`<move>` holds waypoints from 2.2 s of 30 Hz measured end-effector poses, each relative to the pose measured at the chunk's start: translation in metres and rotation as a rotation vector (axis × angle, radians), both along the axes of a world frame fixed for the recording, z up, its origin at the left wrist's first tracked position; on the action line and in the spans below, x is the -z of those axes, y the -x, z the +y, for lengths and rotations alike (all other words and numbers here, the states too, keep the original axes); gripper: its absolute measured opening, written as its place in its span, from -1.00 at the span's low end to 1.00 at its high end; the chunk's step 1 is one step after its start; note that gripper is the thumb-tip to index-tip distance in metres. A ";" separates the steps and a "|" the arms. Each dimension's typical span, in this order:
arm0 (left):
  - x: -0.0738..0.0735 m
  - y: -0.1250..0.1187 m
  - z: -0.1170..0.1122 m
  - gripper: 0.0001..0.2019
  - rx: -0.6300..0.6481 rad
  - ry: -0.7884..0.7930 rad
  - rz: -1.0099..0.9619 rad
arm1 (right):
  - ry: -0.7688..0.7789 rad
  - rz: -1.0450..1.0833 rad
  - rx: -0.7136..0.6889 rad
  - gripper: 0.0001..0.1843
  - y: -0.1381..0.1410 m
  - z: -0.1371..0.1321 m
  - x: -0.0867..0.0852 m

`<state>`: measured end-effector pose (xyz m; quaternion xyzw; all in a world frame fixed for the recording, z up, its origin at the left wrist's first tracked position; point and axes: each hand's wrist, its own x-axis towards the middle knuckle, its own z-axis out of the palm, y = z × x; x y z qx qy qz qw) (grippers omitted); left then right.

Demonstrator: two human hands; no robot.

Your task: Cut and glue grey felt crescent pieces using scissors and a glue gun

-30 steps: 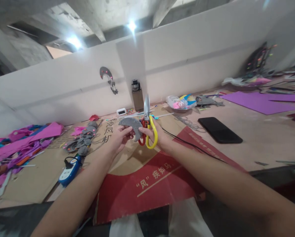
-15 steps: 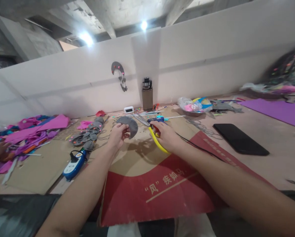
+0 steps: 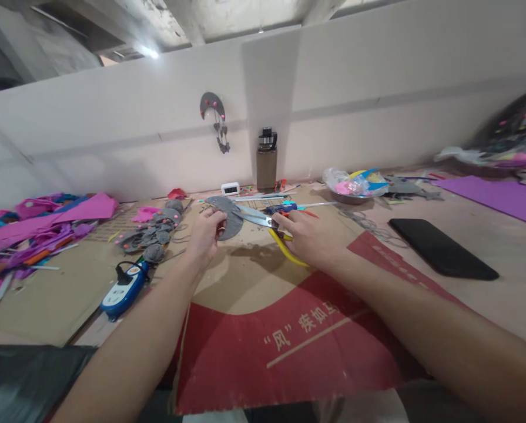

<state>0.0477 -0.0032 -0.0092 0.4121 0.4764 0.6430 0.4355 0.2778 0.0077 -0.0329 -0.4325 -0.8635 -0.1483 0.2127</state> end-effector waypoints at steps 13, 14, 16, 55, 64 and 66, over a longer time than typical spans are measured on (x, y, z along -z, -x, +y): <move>0.008 0.003 0.007 -0.85 -0.042 0.019 -0.095 | -0.053 -0.073 -0.011 -0.66 0.003 -0.005 -0.005; 0.007 0.003 0.007 -0.83 -0.048 0.012 -0.094 | -0.061 -0.074 -0.014 -0.66 0.003 -0.005 -0.004; 0.005 0.003 0.006 -0.82 -0.054 0.000 -0.089 | -0.073 -0.071 -0.012 -0.66 0.004 -0.005 -0.003; 0.005 -0.011 -0.007 -0.73 -0.007 -0.051 -0.089 | -0.083 -0.058 0.082 -0.64 0.009 -0.012 0.001; 0.007 -0.015 -0.008 -0.71 -0.040 -0.033 -0.097 | 0.049 -0.106 0.133 -0.59 0.013 -0.018 -0.001; 0.009 -0.016 -0.007 -0.71 -0.066 -0.034 -0.089 | 0.060 -0.121 0.141 -0.60 0.015 -0.020 -0.003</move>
